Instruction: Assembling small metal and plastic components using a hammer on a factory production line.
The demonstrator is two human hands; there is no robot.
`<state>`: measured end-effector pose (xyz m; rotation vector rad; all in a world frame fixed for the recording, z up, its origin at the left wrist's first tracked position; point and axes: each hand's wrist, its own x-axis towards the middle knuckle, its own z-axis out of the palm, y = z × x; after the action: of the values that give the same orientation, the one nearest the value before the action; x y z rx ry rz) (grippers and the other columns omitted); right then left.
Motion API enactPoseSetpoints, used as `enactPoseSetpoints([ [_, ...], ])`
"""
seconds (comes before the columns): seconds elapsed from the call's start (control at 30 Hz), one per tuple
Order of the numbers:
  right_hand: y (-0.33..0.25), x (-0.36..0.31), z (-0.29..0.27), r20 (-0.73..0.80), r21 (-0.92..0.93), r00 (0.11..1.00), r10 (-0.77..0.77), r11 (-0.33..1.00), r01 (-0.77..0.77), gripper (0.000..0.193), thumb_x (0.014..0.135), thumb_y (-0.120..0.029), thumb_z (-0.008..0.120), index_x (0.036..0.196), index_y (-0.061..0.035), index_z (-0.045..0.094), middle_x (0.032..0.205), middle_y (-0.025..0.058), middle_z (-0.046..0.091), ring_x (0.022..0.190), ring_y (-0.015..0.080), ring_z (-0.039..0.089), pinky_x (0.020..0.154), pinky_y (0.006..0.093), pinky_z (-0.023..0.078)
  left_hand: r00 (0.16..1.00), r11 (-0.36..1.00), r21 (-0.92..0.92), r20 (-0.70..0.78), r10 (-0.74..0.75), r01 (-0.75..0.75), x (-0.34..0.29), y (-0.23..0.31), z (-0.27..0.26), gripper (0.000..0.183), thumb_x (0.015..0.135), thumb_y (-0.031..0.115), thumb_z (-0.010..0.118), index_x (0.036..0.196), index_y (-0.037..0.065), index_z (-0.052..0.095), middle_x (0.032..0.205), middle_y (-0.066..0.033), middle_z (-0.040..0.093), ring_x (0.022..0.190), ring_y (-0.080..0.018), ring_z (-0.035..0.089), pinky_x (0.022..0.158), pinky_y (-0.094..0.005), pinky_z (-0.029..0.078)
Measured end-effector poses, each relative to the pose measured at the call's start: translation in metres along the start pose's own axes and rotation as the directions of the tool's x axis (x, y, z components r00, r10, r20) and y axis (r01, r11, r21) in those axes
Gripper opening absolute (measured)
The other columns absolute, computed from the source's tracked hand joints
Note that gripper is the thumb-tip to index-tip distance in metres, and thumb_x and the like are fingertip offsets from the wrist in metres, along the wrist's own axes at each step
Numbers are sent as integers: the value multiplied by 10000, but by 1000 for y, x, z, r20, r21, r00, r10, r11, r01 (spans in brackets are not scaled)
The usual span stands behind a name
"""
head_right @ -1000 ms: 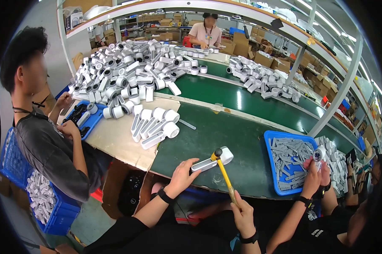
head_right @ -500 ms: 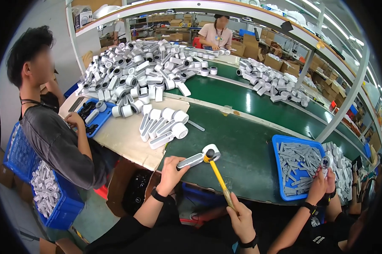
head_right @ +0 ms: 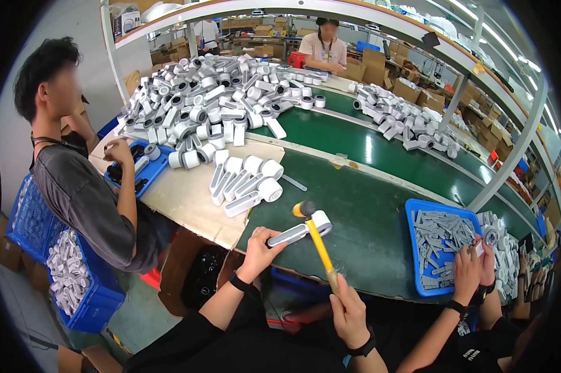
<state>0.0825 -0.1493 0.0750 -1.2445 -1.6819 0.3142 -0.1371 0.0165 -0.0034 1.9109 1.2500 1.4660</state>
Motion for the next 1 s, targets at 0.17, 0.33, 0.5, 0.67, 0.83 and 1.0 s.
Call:
enactPoseSetpoints([
  [0.17, 9, -1, -6, 248, -108, 954, 168, 984, -145, 473, 886, -18, 631, 1348, 19, 541, 836, 153, 602, 750, 262, 606, 727, 313, 485, 1000, 1000, 6, -4, -13, 13, 0, -2, 3, 214, 714, 105, 806, 875, 15, 697, 801, -134, 616, 796, -329, 582, 743, -401, 469],
  [0.33, 10, -2, -2, 290, -216, 933, 212, 964, -152, 486, 878, -7, 637, 1355, -8, 544, 862, 149, 622, 763, 251, 622, 730, 315, 487, 999, 999, 6, -6, 36, -36, 3, 0, -1, 205, 712, 106, 808, 862, 21, 697, 792, -131, 617, 780, -320, 581, 728, -408, 470],
  [0.5, 12, -3, -3, 249, -129, 961, 124, 987, -94, 509, 886, -26, 648, 1380, -31, 525, 803, 142, 571, 692, 280, 587, 667, 343, 489, 1000, 1000, 18, 21, -18, 18, 2, -5, -1, 222, 709, 133, 816, 868, 28, 702, 797, -114, 631, 811, -314, 589, 745, -402, 462],
  [0.67, 9, -3, 4, 307, -158, 938, 163, 980, -118, 471, 893, -30, 644, 1356, -44, 560, 783, 134, 562, 679, 270, 583, 648, 347, 480, 999, 989, 143, 15, -39, 37, -4, -1, -3, 251, 718, 208, 819, 876, 44, 713, 819, -96, 647, 850, -299, 596, 777, -394, 433],
  [0.83, 3, -5, 7, 277, -89, 958, 78, 995, -55, 469, 897, -40, 641, 1358, -83, 569, 785, 130, 570, 670, 282, 584, 632, 353, 477, 999, 991, 123, 17, -51, 49, -5, -1, -3, 263, 719, 242, 817, 884, 62, 720, 836, -83, 649, 875, -287, 584, 775, -395, 424],
  [1.0, -4, 1, 4, 268, -54, 961, 72, 997, -60, 456, 890, -23, 647, 1339, -80, 589, 783, 128, 562, 654, 274, 575, 617, 341, 471, 996, 985, 148, 6, -93, 91, -2, -2, -1, 270, 681, 239, 819, 856, 63, 712, 805, -73, 626, 879, -285, 563, 766, -394, 415],
])
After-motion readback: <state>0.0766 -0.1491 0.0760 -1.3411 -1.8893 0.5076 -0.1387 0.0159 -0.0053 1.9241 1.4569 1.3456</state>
